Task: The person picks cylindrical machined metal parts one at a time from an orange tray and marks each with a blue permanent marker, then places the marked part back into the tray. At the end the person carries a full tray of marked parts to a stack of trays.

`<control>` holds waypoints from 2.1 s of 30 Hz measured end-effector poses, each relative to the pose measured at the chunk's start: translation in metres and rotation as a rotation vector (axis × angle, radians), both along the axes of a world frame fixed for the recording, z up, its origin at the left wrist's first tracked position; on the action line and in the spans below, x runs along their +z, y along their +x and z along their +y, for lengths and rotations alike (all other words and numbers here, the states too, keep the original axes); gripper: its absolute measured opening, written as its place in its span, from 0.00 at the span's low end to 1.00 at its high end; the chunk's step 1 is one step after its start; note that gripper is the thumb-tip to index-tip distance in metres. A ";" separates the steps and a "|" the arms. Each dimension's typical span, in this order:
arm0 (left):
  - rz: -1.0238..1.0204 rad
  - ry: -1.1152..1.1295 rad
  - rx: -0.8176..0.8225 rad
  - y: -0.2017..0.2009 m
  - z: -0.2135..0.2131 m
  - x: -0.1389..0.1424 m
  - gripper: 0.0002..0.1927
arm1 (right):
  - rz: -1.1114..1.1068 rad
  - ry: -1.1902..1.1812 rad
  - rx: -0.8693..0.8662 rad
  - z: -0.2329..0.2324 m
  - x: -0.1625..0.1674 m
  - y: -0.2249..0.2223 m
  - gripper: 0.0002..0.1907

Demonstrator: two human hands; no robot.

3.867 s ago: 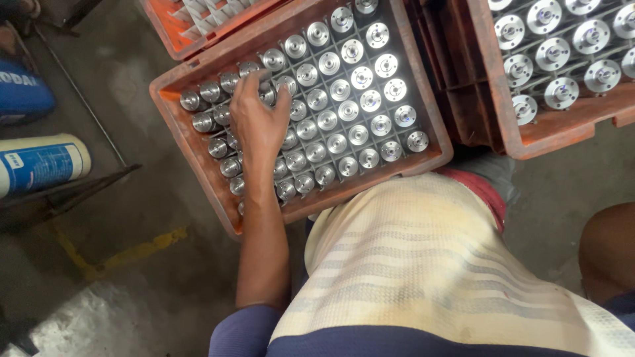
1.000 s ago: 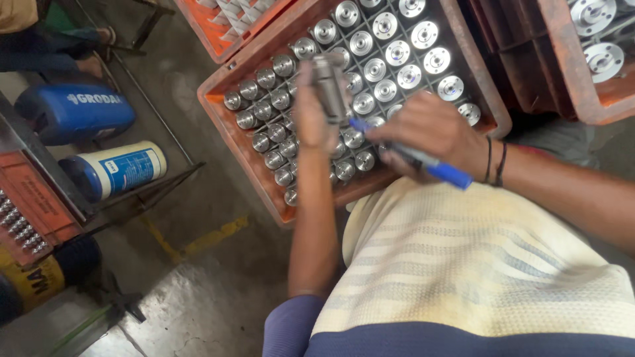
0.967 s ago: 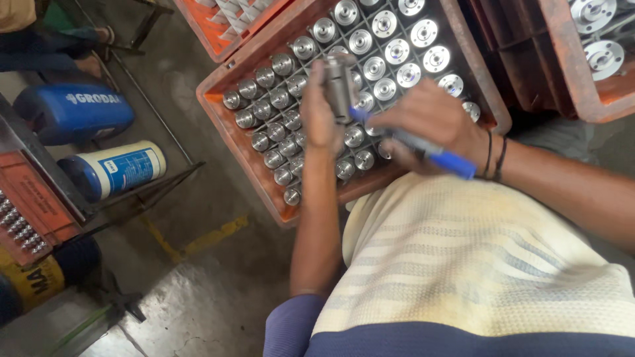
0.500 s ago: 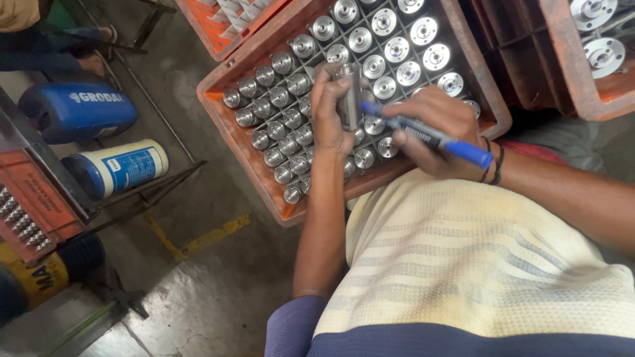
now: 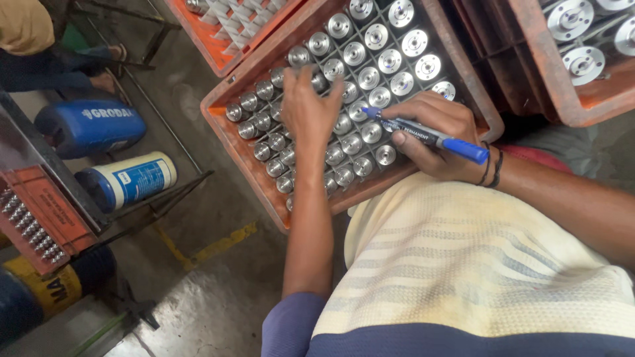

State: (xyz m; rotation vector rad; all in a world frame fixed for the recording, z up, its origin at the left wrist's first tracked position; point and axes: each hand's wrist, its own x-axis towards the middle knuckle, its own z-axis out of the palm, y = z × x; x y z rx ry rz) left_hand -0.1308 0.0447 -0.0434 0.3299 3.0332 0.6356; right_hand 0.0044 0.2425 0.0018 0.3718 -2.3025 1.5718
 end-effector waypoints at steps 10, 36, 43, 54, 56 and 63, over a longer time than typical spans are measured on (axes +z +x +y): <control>-0.566 1.406 -0.164 -0.016 -0.032 0.041 0.26 | 0.061 0.123 0.013 0.008 0.001 0.004 0.12; -0.005 0.428 -0.102 0.012 0.006 0.010 0.20 | 0.037 0.073 -0.018 0.004 -0.008 0.007 0.12; -0.137 0.055 -0.006 0.017 0.001 0.009 0.22 | 0.015 0.035 -0.060 0.009 -0.008 0.007 0.12; -0.558 1.352 -0.162 0.005 -0.018 0.033 0.22 | 0.095 0.164 0.047 0.009 0.005 0.007 0.14; -0.692 1.347 -0.016 0.017 -0.002 0.013 0.26 | 0.158 0.245 0.176 0.005 0.006 0.003 0.15; -0.699 1.158 0.037 0.047 0.021 -0.018 0.33 | 0.130 0.176 0.143 0.000 -0.002 0.002 0.13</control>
